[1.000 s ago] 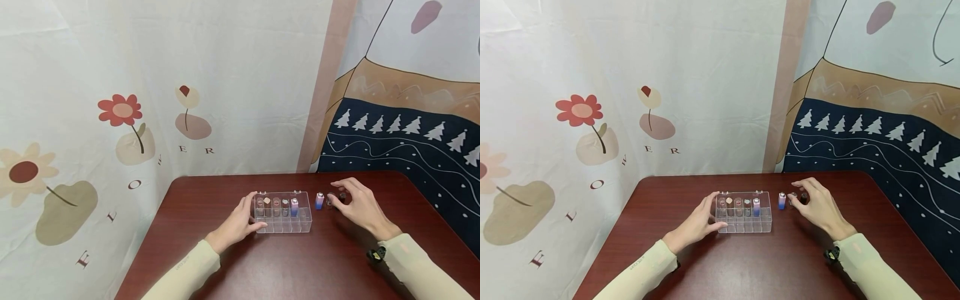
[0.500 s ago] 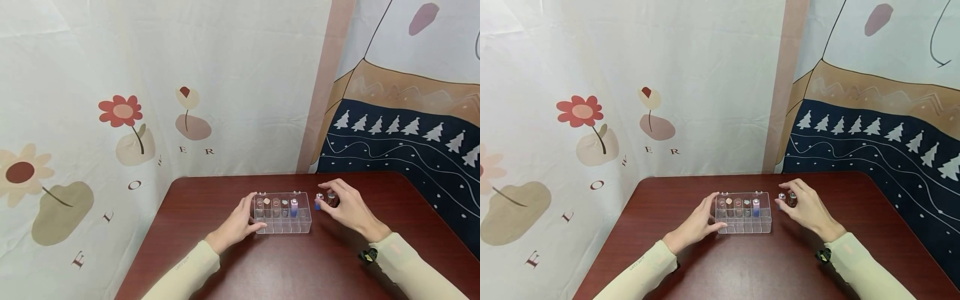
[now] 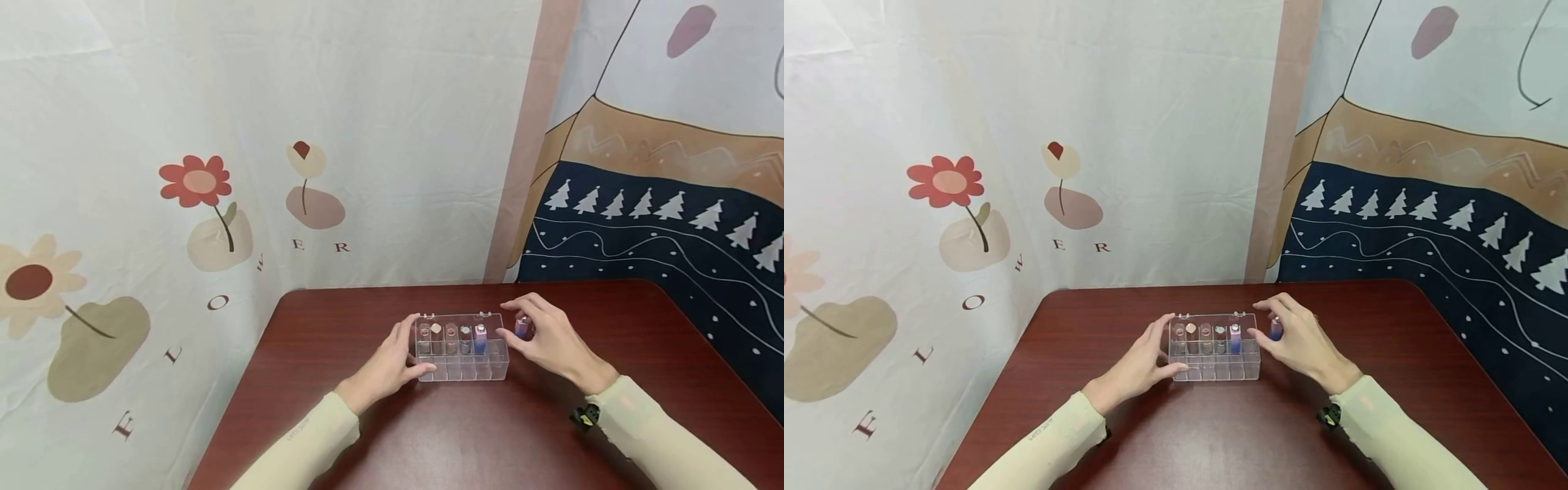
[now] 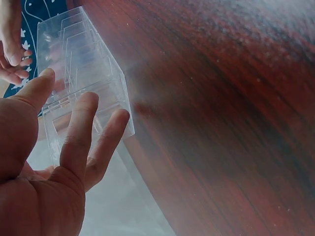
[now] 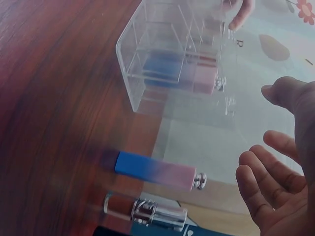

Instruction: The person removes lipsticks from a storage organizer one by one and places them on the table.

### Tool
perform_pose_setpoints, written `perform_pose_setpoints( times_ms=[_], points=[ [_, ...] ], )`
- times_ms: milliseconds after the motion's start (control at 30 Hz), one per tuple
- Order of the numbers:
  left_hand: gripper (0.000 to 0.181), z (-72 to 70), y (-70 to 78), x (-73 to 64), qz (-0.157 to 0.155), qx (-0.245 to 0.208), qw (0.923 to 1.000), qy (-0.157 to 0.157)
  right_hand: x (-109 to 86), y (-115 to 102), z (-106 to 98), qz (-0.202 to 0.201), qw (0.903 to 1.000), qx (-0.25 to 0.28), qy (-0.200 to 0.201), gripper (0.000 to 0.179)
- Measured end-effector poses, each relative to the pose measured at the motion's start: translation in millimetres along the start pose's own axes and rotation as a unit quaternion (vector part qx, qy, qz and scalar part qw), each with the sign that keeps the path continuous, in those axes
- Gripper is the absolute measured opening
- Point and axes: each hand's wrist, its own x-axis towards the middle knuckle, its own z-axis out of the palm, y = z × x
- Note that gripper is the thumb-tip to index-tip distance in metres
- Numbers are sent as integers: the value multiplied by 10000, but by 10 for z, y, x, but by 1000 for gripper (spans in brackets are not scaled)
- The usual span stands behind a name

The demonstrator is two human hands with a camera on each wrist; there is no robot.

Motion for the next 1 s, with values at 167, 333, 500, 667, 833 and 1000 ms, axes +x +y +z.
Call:
perform_pose_setpoints(
  times_ms=[167,333,500,667,833,1000],
  points=[
    [105,2,-7,6,20,29,10000,31,42,-55,67,-180,9998,-18,20,51],
    [105,0,-16,5,37,-5,10000,24,70,-102,159,-357,9994,-9,27,52],
    [105,-1,-24,6,57,-64,10000,4,72,-147,231,-398,9991,-141,7,50],
    [105,6,-18,6,38,-106,9999,17,60,-169,284,-301,9986,-440,-7,48],
    [105,9,-23,7,54,-119,9999,7,47,-168,340,-313,9968,-729,53,49],
    [105,14,-27,7,26,-136,9999,-4,41,-151,401,-387,9951,-906,119,53]
  ],
)
